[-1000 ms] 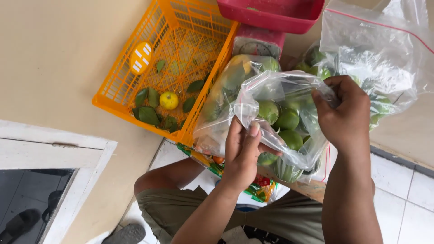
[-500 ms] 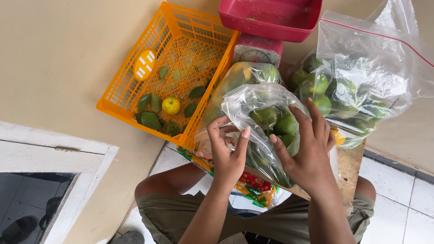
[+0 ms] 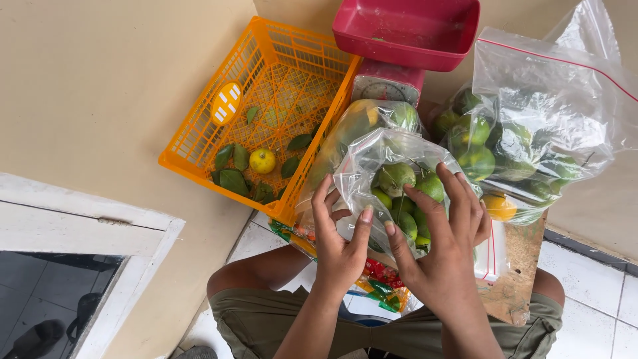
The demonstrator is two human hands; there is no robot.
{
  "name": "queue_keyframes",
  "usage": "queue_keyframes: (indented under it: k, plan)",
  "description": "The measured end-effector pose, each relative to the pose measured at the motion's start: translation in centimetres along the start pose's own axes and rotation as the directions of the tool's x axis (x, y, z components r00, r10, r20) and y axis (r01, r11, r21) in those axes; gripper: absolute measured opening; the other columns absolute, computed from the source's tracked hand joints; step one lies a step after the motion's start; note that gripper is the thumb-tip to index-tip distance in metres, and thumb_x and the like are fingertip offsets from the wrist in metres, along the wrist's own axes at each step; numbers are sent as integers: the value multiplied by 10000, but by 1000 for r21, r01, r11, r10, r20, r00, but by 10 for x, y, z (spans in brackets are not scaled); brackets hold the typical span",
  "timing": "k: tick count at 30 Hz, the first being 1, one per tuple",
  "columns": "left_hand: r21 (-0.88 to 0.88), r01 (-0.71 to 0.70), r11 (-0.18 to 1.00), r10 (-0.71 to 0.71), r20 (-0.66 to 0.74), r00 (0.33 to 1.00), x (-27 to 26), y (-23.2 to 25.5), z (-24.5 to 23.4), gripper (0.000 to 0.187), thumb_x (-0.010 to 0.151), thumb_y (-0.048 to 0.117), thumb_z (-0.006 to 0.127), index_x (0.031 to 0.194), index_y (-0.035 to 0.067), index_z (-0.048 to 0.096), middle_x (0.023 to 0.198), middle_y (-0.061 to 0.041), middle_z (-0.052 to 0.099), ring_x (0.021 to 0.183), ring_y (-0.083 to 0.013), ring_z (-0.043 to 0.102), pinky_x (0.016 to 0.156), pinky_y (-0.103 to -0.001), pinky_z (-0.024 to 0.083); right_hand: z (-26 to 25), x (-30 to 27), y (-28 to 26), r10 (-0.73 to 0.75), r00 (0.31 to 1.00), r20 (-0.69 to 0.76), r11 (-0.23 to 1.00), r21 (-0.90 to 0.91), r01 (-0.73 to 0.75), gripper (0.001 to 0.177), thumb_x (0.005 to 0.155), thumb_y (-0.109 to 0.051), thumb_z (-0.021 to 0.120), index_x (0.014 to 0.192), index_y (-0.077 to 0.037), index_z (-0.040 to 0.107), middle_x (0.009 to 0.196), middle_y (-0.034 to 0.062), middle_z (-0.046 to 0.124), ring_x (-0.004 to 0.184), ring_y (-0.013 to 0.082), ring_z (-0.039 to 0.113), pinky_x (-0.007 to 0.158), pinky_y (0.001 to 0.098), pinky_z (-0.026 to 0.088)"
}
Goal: The person picks up green fruit from a container, puts them into plastic bags, adds a yellow fruit to one bag, and seals the bags by hand before placing them into a crate.
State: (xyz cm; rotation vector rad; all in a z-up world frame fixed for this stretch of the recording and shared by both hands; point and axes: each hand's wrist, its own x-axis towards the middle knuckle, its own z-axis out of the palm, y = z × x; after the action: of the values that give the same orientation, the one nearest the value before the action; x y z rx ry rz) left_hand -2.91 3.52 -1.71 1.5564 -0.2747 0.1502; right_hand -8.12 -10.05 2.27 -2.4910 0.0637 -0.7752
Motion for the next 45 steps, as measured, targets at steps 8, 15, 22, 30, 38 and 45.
queue_keyframes:
  k: [8, 15, 22, 30, 38, 45]
  plan:
    - [-51, 109, 993, -107, 44, 993, -8, -7, -11, 701, 978, 293, 642, 1542, 125, 260, 1567, -150, 426, 1346, -258, 532, 984, -365, 498, 6, -13, -30, -40, 987, -155, 989, 135, 61, 234, 975, -261, 648, 1141, -103, 697, 1420, 162, 529, 1333, 355, 498, 1078, 456, 356]
    - [-123, 344, 931, -337, 72, 939, 3, 1, -23, 834, 828, 669, 576, 1496, 224, 349, 1618, -133, 345, 1393, -306, 510, 1016, -462, 480, 17, -11, -69, -305, 952, -6, 676, 703, 221, 133, 986, -123, 577, 992, -38, 678, 1065, 147, 666, 896, 255, 716, 797, 337, 567]
    - [-445, 193, 874, -256, -85, 963, 8, -22, -69, 420, 1046, 253, 475, 1424, 70, 465, 1418, -283, 499, 1319, -449, 549, 1019, -558, 538, 70, 48, -63, -309, 950, 36, 563, 813, 152, 173, 894, 2, 639, 1036, -29, 733, 953, 168, 715, 801, 328, 709, 697, 455, 579]
    - [103, 57, 993, -31, -239, 971, 72, -22, -137, 374, 1075, 290, 495, 1340, 25, 486, 1354, -242, 496, 1315, -436, 556, 1058, -520, 512, 121, 126, -76, -384, 880, 279, 771, 622, 139, 256, 922, 33, 618, 1166, 82, 674, 1048, 279, 653, 930, 439, 695, 799, 547, 563]
    - [842, 130, 523, -359, 79, 930, 172, -112, -177, 520, 1016, 290, 586, 1470, 78, 448, 1420, -305, 446, 1114, -448, 672, 756, -541, 618, 177, 131, -55, -269, 827, 493, 921, 383, 71, 307, 938, -44, 658, 1233, 41, 663, 1187, 286, 620, 1114, 485, 661, 885, 555, 554]
    - [964, 29, 266, -628, 151, 764, 184, -157, -161, 767, 907, 141, 628, 1613, 164, 329, 1545, -275, 371, 1120, -465, 668, 848, -602, 580, 182, 127, -52, -296, 790, 536, 943, 294, 154, 323, 924, -103, 694, 1232, -7, 695, 1202, 244, 628, 1168, 443, 629, 937, 514, 531]
